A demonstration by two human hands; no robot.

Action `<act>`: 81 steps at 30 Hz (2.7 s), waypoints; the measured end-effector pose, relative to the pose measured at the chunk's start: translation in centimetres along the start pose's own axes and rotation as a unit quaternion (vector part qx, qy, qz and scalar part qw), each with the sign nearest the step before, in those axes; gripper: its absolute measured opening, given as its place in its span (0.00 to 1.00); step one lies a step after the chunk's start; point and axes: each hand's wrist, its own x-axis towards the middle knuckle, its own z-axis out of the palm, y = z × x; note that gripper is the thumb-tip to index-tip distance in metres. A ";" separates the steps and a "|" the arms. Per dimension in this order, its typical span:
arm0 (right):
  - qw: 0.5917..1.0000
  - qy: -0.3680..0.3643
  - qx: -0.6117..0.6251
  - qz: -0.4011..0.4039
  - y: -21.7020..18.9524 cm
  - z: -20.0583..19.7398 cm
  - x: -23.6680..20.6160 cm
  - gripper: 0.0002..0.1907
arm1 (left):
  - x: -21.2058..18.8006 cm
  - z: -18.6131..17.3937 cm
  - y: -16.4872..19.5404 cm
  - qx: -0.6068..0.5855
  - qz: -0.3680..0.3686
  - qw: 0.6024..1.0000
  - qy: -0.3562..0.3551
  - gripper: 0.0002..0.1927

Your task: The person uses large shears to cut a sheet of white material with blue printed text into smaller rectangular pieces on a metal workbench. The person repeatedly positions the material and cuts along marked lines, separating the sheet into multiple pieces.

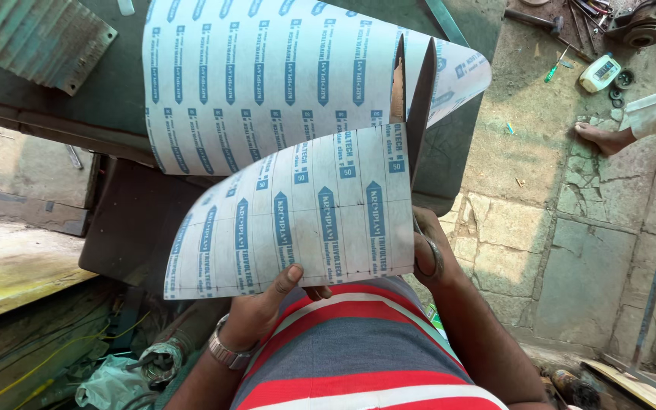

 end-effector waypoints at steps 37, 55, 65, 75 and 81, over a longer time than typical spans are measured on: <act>0.994 0.099 -0.050 0.016 1.8 5.5 2.5 0.27 | -0.2 -4.0 4.2 0.136 0.018 0.990 -0.022 0.13; 0.995 0.102 -0.020 -0.008 1.5 5.2 2.4 0.20 | 0.5 -4.0 3.6 0.110 0.017 0.994 -0.018 0.13; 0.994 0.101 -0.021 -0.045 1.1 2.3 1.2 0.11 | -0.5 -7.1 -1.6 0.143 0.006 0.989 0.049 0.18; 0.943 -0.078 -0.314 -0.077 -2.6 8.5 0.7 0.18 | 1.0 -10.2 -8.6 -0.052 -0.007 0.991 0.120 0.21; 0.948 -0.142 -0.283 -0.038 -7.2 11.1 1.6 0.14 | 2.5 -8.7 -4.7 -0.279 -0.055 0.946 0.153 0.21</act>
